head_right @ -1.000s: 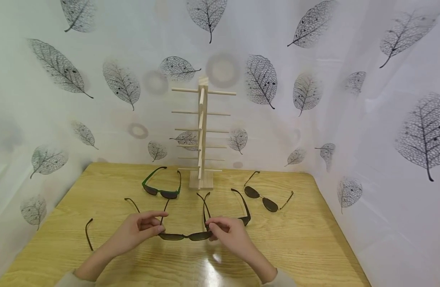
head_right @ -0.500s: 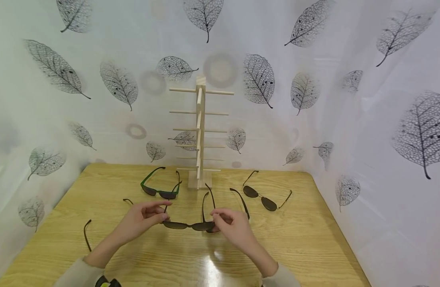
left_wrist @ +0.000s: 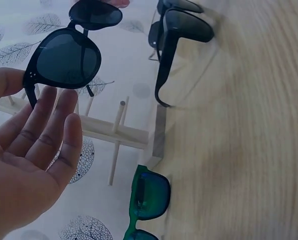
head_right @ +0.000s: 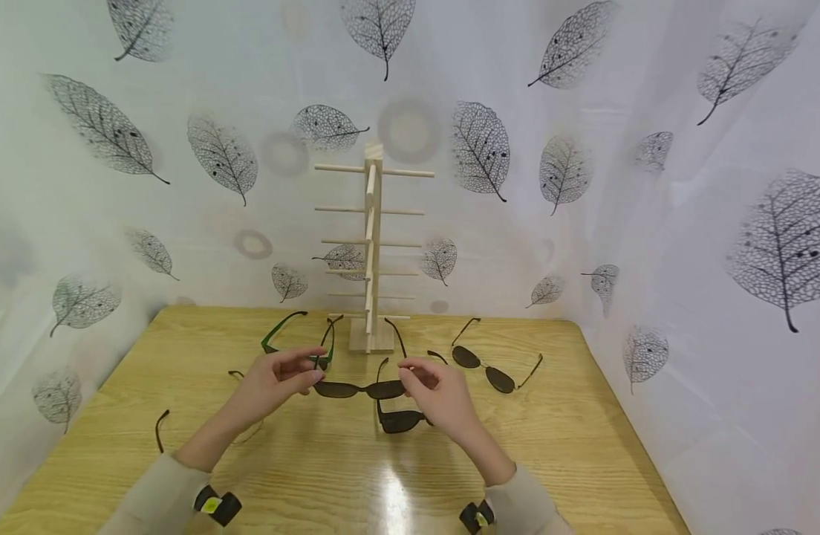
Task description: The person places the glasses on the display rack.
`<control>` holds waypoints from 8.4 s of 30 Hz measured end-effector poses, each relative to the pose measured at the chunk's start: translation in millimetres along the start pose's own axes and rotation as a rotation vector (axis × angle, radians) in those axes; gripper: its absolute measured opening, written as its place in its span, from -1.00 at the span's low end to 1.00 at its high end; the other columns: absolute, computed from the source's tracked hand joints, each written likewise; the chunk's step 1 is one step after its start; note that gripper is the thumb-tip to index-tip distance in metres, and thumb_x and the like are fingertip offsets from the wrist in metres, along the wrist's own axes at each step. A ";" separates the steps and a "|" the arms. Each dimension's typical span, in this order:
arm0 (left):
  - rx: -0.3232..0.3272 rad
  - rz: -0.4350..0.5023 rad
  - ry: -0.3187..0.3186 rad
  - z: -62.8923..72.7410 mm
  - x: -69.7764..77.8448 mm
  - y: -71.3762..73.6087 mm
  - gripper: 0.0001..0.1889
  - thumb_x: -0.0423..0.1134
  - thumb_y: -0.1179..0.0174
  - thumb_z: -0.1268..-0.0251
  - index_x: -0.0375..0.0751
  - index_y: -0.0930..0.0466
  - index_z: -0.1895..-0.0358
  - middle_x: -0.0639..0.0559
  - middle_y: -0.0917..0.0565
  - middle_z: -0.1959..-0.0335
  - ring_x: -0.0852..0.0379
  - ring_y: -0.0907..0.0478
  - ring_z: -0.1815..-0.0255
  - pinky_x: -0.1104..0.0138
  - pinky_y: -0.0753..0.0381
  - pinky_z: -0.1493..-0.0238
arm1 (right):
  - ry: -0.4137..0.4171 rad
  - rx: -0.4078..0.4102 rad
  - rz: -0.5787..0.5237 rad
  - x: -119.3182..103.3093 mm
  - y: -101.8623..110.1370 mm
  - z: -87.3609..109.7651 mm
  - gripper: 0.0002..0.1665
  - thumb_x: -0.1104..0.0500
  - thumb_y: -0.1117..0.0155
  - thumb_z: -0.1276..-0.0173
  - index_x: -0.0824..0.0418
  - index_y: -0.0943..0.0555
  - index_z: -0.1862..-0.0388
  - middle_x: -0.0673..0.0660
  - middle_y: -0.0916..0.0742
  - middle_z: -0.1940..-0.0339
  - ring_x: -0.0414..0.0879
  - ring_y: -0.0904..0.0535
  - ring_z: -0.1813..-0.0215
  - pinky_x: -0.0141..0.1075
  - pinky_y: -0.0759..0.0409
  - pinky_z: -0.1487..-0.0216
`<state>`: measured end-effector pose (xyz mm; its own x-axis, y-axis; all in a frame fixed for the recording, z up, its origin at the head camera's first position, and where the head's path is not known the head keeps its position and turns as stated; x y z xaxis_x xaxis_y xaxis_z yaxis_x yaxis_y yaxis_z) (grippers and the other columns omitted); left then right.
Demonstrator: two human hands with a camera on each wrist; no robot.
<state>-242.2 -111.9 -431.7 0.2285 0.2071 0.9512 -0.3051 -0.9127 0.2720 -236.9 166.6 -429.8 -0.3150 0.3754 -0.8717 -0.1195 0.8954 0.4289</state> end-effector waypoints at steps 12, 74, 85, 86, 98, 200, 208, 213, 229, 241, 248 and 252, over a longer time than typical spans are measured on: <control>0.005 0.024 0.029 -25.2 4.9 5.3 -0.44 -0.20 -0.30 -0.52 -0.25 -0.48 -0.50 -0.38 -0.68 -0.14 0.18 -0.79 0.19 0.30 -0.78 0.03 | -0.020 0.051 -0.001 -4.6 8.2 -21.3 -0.68 0.02 -0.37 -0.55 0.10 -0.76 -0.17 0.15 -0.83 0.26 -0.14 -0.74 0.30 -0.36 -0.68 0.29; 0.146 0.073 0.100 -79.4 -10.6 20.1 -0.44 -0.19 -0.28 -0.55 -0.19 -0.46 -0.53 -0.36 -0.65 -0.23 -0.04 -0.79 0.05 0.36 -0.79 0.04 | -0.117 0.088 0.028 3.2 4.7 -81.9 -0.59 0.14 -0.22 -0.64 0.28 -0.67 -0.33 0.41 -0.80 0.08 -0.34 -0.63 0.39 -0.37 -0.69 0.25; 0.175 0.036 0.114 -84.3 -15.2 17.7 -0.46 -0.21 -0.25 -0.58 -0.20 -0.46 -0.53 -0.39 -0.63 -0.31 -0.19 -0.76 -0.09 0.34 -0.79 0.01 | -0.123 0.098 0.012 14.6 3.8 -86.8 -0.59 0.06 -0.24 -0.63 0.21 -0.69 -0.31 0.34 -0.82 0.07 -0.28 -0.66 0.34 -0.35 -0.70 0.23; 0.178 0.029 0.118 -84.1 -15.6 17.9 -0.46 -0.20 -0.25 -0.58 -0.19 -0.46 -0.53 -0.39 -0.63 -0.32 -0.18 -0.77 -0.08 0.33 -0.80 0.01 | -0.116 0.101 0.012 20.0 3.4 -88.3 -0.59 0.04 -0.25 -0.63 0.18 -0.69 -0.31 0.32 -0.82 0.09 -0.25 -0.67 0.34 -0.33 -0.71 0.22; 0.191 0.043 0.128 -83.4 -15.7 17.6 -0.48 -0.20 -0.24 -0.58 -0.19 -0.48 -0.52 -0.36 -0.65 -0.30 -0.16 -0.79 -0.01 0.35 -0.80 0.04 | -0.096 0.101 0.033 26.2 3.8 -92.7 -0.59 -0.01 -0.24 -0.63 0.13 -0.71 -0.29 0.27 -0.80 0.23 -0.17 -0.69 0.37 -0.25 -0.71 0.26; -0.056 -0.059 0.041 -12.7 -40.0 -83.6 -0.61 -0.27 -0.29 -0.51 -0.37 -0.63 -0.29 -0.23 -0.81 0.09 0.09 -0.75 0.17 0.41 -0.71 0.20 | -0.148 0.132 0.172 73.1 60.5 27.1 -0.66 0.12 -0.34 -0.57 0.24 -0.74 -0.20 0.15 -0.82 0.11 -0.26 -0.67 0.21 -0.39 -0.67 0.21; -0.076 -0.064 0.080 -10.1 -43.3 -96.5 -0.59 -0.25 -0.32 -0.47 -0.36 -0.64 -0.28 -0.15 -0.82 0.15 -0.01 -0.76 0.25 0.40 -0.71 0.33 | -0.130 0.142 0.178 78.6 60.4 32.8 -0.68 0.14 -0.36 -0.55 0.27 -0.75 -0.16 0.16 -0.83 0.09 -0.32 -0.61 0.26 -0.40 -0.65 0.23; -0.102 -0.020 0.090 -8.8 -43.7 -104.7 -0.56 -0.20 -0.35 -0.47 -0.37 -0.63 -0.29 -0.17 -0.82 0.15 -0.15 -0.79 0.21 0.42 -0.72 0.31 | -0.166 0.140 0.184 82.7 58.7 35.1 -0.70 0.14 -0.37 -0.54 0.22 -0.77 -0.14 0.13 -0.84 0.07 -0.33 -0.62 0.25 -0.41 -0.63 0.20; -0.099 -0.058 0.092 -11.9 -50.6 -115.3 -0.61 -0.20 -0.33 -0.48 -0.37 -0.67 -0.23 -0.13 -0.83 0.20 0.06 -0.75 0.24 0.40 -0.68 0.31 | -0.153 0.124 0.165 95.3 52.3 39.3 -0.71 0.16 -0.38 -0.53 0.27 -0.77 -0.12 0.14 -0.83 0.12 -0.30 -0.65 0.28 -0.40 -0.64 0.23; -0.072 -0.026 0.097 -14.9 -52.7 -115.7 -0.70 -0.27 -0.30 -0.51 -0.37 -0.69 -0.15 -0.21 -0.82 0.26 -0.09 -0.75 0.29 0.44 -0.57 0.41 | -0.268 0.123 0.053 104.5 48.5 37.7 -0.68 0.18 -0.33 -0.56 0.30 -0.73 -0.18 0.22 -0.81 0.19 -0.06 -0.73 0.39 -0.29 -0.73 0.31; -0.087 -0.010 0.092 -15.4 -51.5 -117.9 -0.70 -0.27 -0.31 -0.50 -0.39 -0.68 -0.14 -0.18 -0.81 0.30 -0.11 -0.75 0.32 0.43 -0.58 0.40 | -0.307 0.146 0.067 103.3 51.4 40.4 -0.70 0.21 -0.33 -0.55 0.31 -0.74 -0.16 0.24 -0.81 0.11 -0.16 -0.74 0.29 -0.27 -0.79 0.24; -0.093 0.001 0.085 -16.7 -47.6 -118.8 -0.69 -0.25 -0.31 -0.50 -0.37 -0.68 -0.16 -0.15 -0.81 0.29 -0.16 -0.76 0.28 0.43 -0.59 0.38 | -0.304 0.170 0.063 97.1 56.7 41.9 -0.72 0.21 -0.32 -0.57 0.30 -0.75 -0.14 0.27 -0.80 0.11 -0.18 -0.73 0.26 -0.25 -0.80 0.22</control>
<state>-232.3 -7.4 -506.8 0.1503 0.2394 0.9592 -0.3905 -0.8770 0.2801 -234.9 263.9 -500.0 -0.0190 0.4628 -0.8863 0.0578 0.8855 0.4611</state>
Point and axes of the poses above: each hand's wrist, its own z-axis away from the middle knuckle, its own y-axis out of the back of the hand, x = y × z, the point moved 7 cm from there along -z, towards the middle knuckle
